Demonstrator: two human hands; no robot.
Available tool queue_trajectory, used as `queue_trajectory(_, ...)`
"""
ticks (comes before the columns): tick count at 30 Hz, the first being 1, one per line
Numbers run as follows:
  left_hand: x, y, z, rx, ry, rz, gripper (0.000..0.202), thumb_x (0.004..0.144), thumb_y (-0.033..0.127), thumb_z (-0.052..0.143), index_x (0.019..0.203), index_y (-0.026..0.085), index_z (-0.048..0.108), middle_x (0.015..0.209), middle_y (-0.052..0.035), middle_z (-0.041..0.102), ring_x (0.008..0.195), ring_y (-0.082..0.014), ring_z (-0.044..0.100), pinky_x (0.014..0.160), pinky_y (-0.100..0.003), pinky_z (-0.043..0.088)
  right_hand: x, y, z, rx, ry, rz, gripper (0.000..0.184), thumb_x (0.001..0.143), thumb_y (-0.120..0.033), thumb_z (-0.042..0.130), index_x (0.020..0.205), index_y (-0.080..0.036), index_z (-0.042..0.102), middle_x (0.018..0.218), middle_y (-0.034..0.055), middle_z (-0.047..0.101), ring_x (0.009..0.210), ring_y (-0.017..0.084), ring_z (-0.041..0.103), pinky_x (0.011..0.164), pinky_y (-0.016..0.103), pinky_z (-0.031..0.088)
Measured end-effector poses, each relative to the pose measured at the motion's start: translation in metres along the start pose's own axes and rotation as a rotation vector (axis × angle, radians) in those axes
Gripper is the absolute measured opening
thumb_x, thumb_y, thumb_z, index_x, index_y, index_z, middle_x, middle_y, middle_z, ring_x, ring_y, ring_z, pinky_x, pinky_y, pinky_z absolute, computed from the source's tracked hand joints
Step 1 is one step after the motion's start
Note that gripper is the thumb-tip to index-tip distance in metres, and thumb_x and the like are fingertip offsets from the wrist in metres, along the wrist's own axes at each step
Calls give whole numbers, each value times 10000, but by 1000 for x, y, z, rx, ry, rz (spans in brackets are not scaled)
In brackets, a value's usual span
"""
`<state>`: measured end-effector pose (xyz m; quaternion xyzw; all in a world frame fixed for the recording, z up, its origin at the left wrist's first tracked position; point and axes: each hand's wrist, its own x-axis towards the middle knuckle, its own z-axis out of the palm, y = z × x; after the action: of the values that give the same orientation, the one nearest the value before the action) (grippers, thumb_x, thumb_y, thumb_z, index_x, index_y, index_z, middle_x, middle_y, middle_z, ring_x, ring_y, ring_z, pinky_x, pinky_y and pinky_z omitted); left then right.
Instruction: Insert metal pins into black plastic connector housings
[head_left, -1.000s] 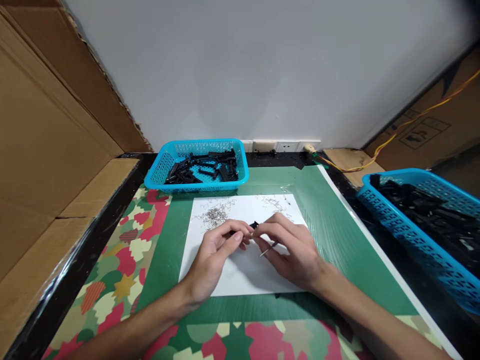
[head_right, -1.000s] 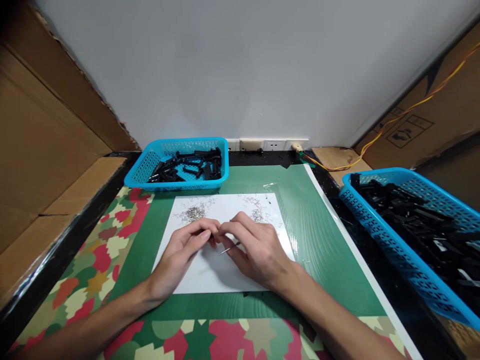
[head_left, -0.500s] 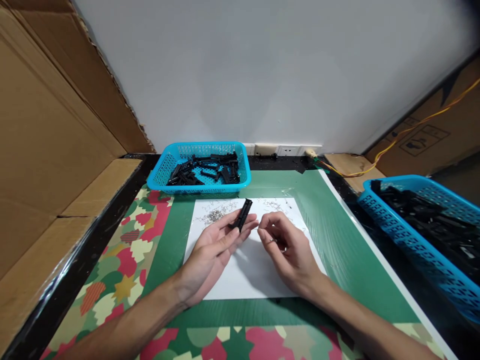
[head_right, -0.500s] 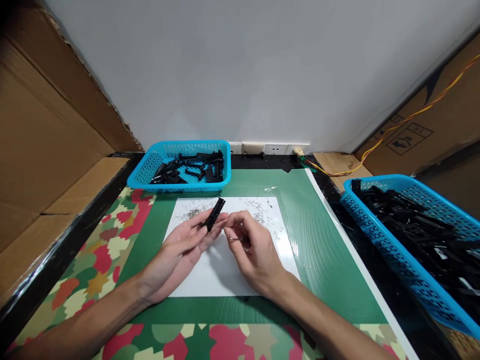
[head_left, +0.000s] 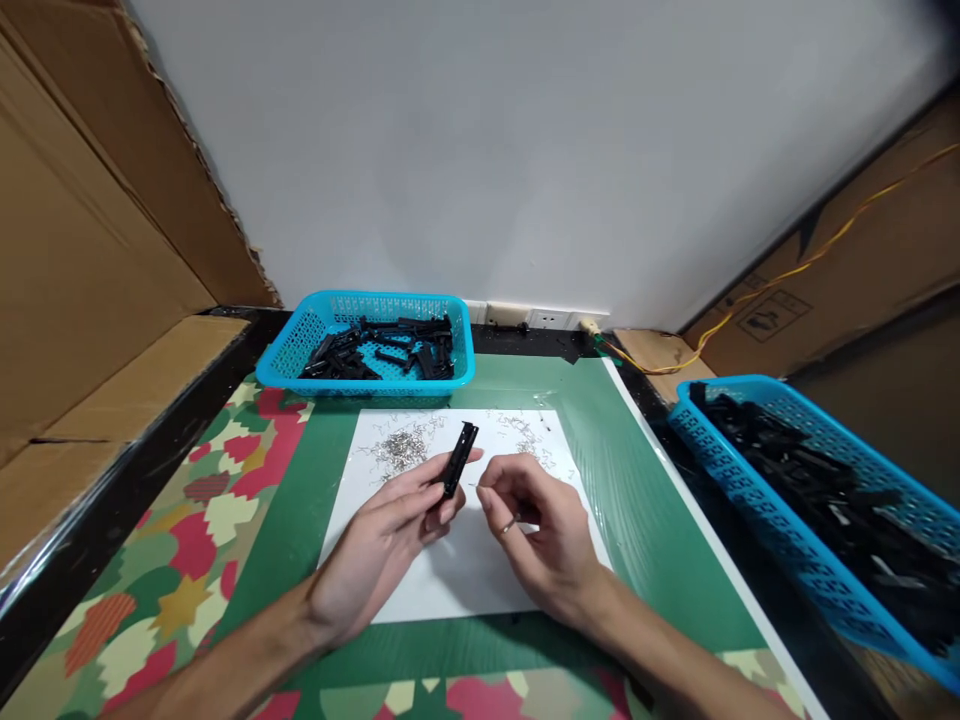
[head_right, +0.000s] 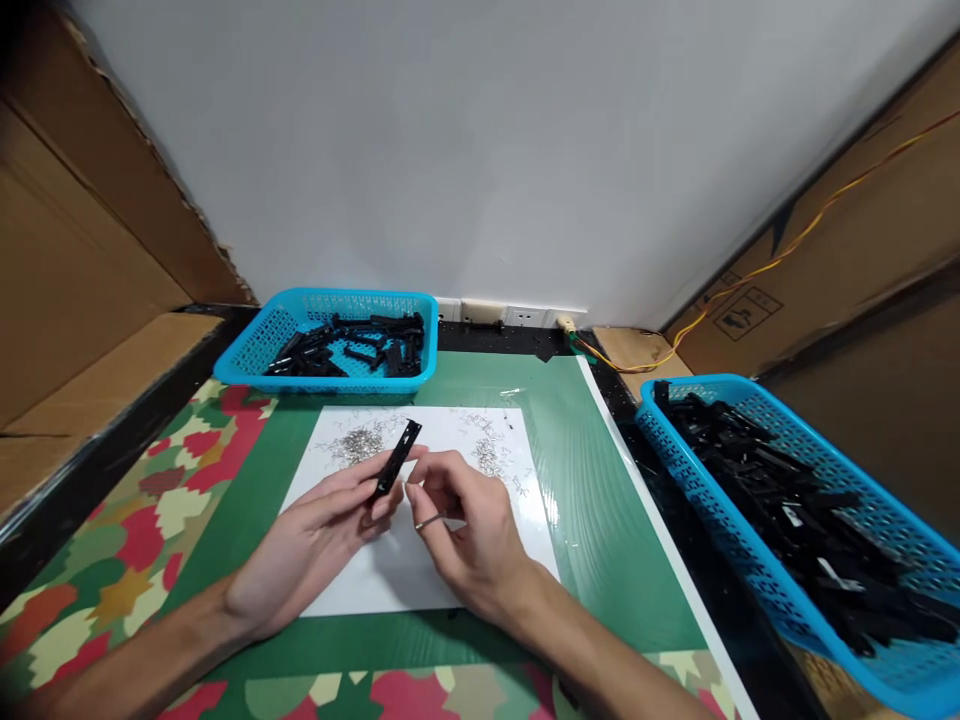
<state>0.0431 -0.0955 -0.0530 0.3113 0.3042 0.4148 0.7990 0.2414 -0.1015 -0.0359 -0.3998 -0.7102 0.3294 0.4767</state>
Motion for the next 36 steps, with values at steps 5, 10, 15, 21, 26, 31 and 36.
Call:
queue_trajectory(5,-1,-4,-4,99,-6,26,430,1036,380,620,1451,288,686,1024,-78,651,994,-207,546,956,-318,446,-2,4,2,-14,-6,18,62,1047,-251,562,990,-231,577,641,-58,489,507,105,388,469,247,314)
queue_trajectory(10,-3,-5,-1,215,-3,72,483,1047,443,612,1510,310,630,1112,-81,689,1043,-222,572,1013,-340,439,-3,6,1,-27,-41,11,47,1048,-237,566,1006,-231,585,635,-56,528,506,105,402,475,252,328)
queue_trajectory(15,-6,-2,6,238,-18,86,521,1040,451,628,1552,375,565,1480,-55,604,1274,-259,558,1099,-346,426,-2,7,1,-27,-71,-4,38,1051,-230,569,1022,-224,594,639,-55,545,508,103,417,479,249,339)
queue_trajectory(21,-7,0,10,238,-72,116,526,1068,429,585,1585,348,521,1614,-48,512,1500,-302,416,1248,-418,316,-1,8,1,-29,-93,-72,63,1045,-169,568,1042,-228,587,653,-73,530,512,82,418,478,220,321)
queue_trajectory(26,-9,1,11,283,-91,138,541,1091,413,546,1619,328,469,1637,-59,492,1515,-318,404,1270,-452,289,-1,7,0,-50,-101,-98,87,1042,-144,563,1035,-230,577,667,-75,529,513,74,406,475,208,322)
queue_trajectory(31,-9,-1,11,356,-81,191,542,1104,411,523,1631,318,436,1631,-69,491,1517,-320,400,1256,-445,320,-2,10,-1,-95,-97,-118,121,1026,-122,573,1068,-236,574,661,-89,445,521,74,380,481,203,325)
queue_trajectory(36,-8,0,11,443,-82,240,484,1118,400,499,1594,319,462,1630,-42,479,1522,-294,387,1239,-399,361,-3,12,-1,-110,-97,-135,138,1020,-106,570,1075,-233,569,670,-89,425,525,74,367,481,200,330)
